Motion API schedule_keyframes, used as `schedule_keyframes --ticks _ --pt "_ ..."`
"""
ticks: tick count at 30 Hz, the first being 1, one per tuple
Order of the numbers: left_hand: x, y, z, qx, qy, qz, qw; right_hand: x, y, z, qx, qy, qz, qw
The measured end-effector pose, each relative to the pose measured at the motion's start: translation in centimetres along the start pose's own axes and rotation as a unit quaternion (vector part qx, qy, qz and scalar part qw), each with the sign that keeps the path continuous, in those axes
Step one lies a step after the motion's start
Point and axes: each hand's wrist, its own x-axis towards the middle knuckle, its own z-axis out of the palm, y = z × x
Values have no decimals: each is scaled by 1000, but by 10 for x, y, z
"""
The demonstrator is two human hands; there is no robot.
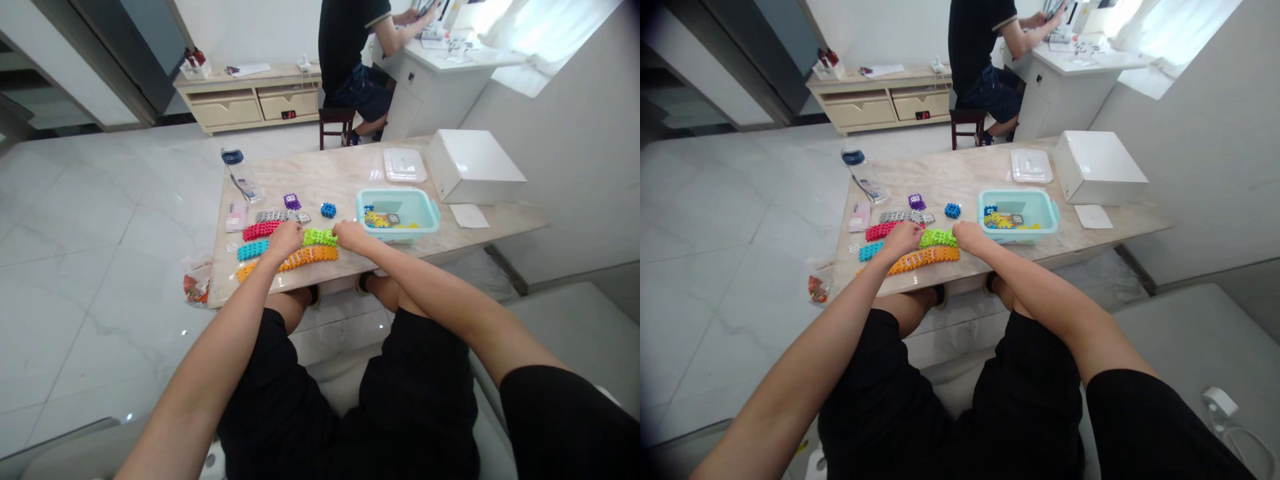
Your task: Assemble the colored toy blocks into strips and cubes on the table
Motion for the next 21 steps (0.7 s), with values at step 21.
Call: schedule_keyframes --ticks 21 --pt "37 90 54 39 54 90 994 -33 64 -53 198 231 44 952"
